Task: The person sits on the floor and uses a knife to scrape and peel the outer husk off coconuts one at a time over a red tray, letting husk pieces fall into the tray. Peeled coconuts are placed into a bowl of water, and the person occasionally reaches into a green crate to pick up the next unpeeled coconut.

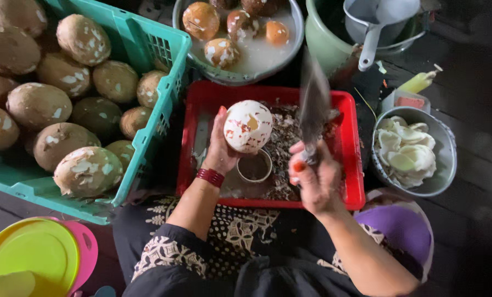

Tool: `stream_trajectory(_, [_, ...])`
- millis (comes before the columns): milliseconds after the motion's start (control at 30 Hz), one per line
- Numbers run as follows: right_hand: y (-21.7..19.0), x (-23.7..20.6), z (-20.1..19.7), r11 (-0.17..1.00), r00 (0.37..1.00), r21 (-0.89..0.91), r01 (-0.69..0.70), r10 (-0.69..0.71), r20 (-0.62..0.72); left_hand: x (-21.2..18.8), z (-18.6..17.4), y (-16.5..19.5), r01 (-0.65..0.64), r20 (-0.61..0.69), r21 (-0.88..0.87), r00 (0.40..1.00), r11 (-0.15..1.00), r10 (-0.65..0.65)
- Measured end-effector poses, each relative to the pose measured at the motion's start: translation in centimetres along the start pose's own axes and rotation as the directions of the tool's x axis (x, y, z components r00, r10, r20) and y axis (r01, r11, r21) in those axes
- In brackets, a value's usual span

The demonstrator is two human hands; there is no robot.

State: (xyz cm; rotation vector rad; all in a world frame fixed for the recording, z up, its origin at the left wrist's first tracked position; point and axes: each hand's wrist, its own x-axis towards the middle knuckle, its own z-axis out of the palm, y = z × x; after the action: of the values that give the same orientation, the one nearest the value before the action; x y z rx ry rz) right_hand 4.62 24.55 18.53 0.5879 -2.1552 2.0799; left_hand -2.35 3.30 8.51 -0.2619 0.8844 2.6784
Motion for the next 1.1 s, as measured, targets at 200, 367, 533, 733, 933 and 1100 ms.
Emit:
stream_trajectory(200, [2.5, 1.6, 0.2, 0.743, 0.863, -0.527, -0.412, 0.505, 0.037, 0.5, -1.3, 0.2, -0.029, 0.068, -0.016, 0.997, 0.999, 0.03])
stream_trajectory(367, [3.5, 1.3, -0.5, 0.683, 0.689, 0.169, -0.71, 0.626, 0.364, -0.5, -2.1, -1.0, 0.02, 0.148, -0.294, 0.989, 0.956, 0.024])
stream_trajectory(533, [7.5, 0.7, 0.4, 0.832, 0.824, -0.214, -0.512, 0.546, 0.149, -0.6, -1.3, -2.4, -0.127, 0.036, -0.243, 0.989, 0.962, 0.14])
stream_trajectory(733, [10.4, 1.4, 1.0, 0.681, 0.985, -0.73, -0.057, 0.157, 0.07, -0.7, -0.7, -2.2, -0.143, -0.151, -0.193, 0.982, 0.971, 0.115])
stream_trajectory(933, [4.7, 1.4, -1.2, 0.841, 0.846, 0.147, -0.521, 0.487, 0.216, -1.2, -1.7, 0.4, -0.109, 0.141, -0.059, 0.983, 0.992, 0.117])
stream_trajectory(1100, [3.1, 0.7, -1.7, 0.874, 0.84, -0.066, -0.482, 0.482, 0.251, -0.6, -1.9, 1.3, -0.059, 0.078, -0.136, 0.994, 0.989, 0.071])
